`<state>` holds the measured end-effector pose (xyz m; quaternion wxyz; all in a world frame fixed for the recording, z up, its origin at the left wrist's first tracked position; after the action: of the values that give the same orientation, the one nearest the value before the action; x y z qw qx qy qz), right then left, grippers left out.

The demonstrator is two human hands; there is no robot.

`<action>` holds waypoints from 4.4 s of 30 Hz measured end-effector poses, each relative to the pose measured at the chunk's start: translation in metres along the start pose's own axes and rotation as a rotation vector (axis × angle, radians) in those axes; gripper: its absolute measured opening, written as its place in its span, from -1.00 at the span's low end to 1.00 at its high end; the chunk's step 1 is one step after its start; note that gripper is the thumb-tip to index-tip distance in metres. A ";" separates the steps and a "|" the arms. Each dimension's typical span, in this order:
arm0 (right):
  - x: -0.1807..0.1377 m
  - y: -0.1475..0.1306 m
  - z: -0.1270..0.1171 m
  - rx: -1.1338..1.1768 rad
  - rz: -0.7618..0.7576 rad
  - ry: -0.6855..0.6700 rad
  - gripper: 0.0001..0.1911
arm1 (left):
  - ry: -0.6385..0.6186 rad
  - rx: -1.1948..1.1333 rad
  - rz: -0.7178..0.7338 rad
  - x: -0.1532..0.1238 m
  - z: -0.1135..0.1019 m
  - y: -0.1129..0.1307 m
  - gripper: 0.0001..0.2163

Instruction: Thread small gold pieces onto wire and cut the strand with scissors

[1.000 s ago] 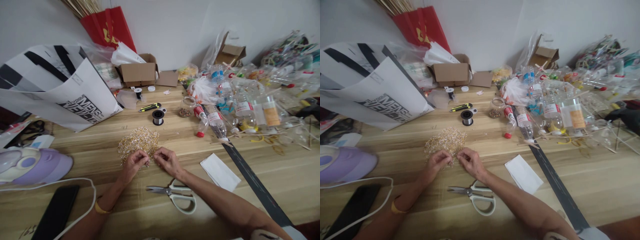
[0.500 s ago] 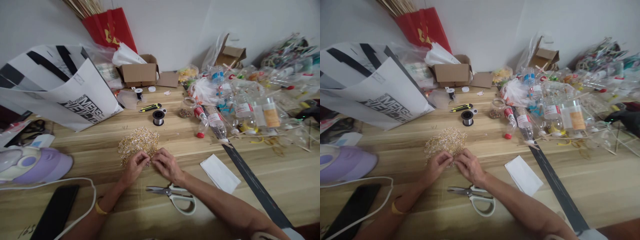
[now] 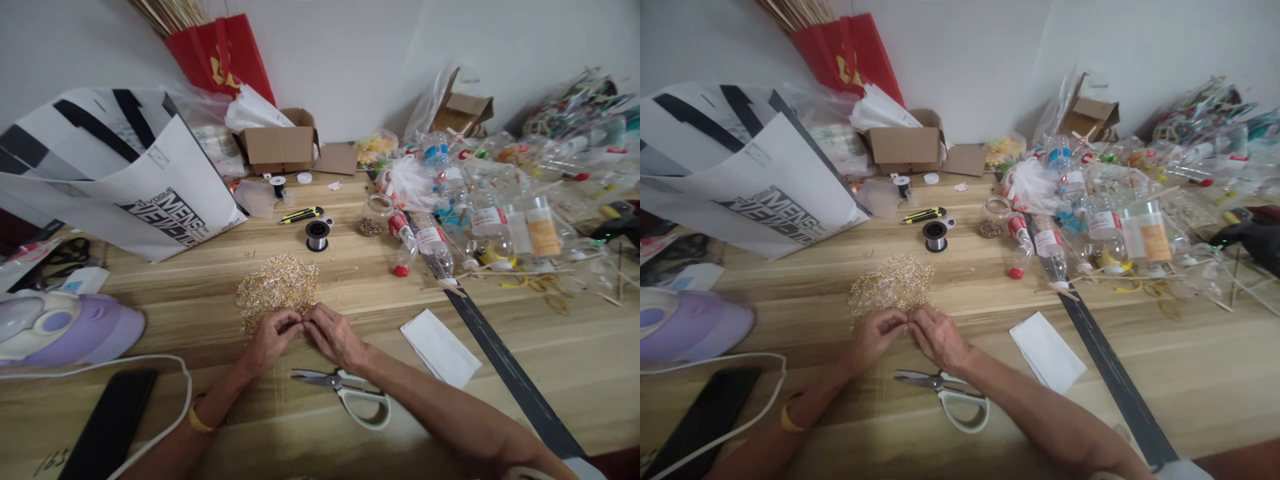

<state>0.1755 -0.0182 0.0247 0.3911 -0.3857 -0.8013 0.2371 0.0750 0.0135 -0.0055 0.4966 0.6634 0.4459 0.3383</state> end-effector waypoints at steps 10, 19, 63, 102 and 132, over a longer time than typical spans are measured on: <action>-0.004 0.009 0.006 -0.038 0.044 -0.020 -0.85 | -0.024 0.010 0.010 0.001 0.002 0.005 -0.91; -0.005 0.013 0.004 -0.011 0.122 -0.013 -0.84 | 0.007 0.019 0.018 0.000 -0.002 -0.005 -0.89; 0.002 0.020 -0.001 0.225 0.185 0.033 -0.92 | 0.087 -0.003 0.004 0.001 -0.009 0.006 -0.90; 0.000 0.029 0.006 0.376 0.290 -0.042 -0.89 | 0.013 -0.076 0.011 0.000 0.000 0.007 -0.90; -0.002 0.037 0.011 0.393 0.325 -0.062 -0.86 | 0.189 0.535 0.595 -0.023 0.002 0.043 -0.86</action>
<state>0.1829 0.0010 -0.0076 0.3905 -0.4186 -0.6788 0.4599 0.0793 -0.0127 0.0354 0.1440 0.8353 0.3503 0.3986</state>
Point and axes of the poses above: each hand's wrist, its own x-axis towards the middle knuckle, its own z-axis out of the palm, y = z × x, the point moved 9 cm from there along x, towards the middle knuckle, and after that the axes turned 1 degree about y, right-handed, at the moved point
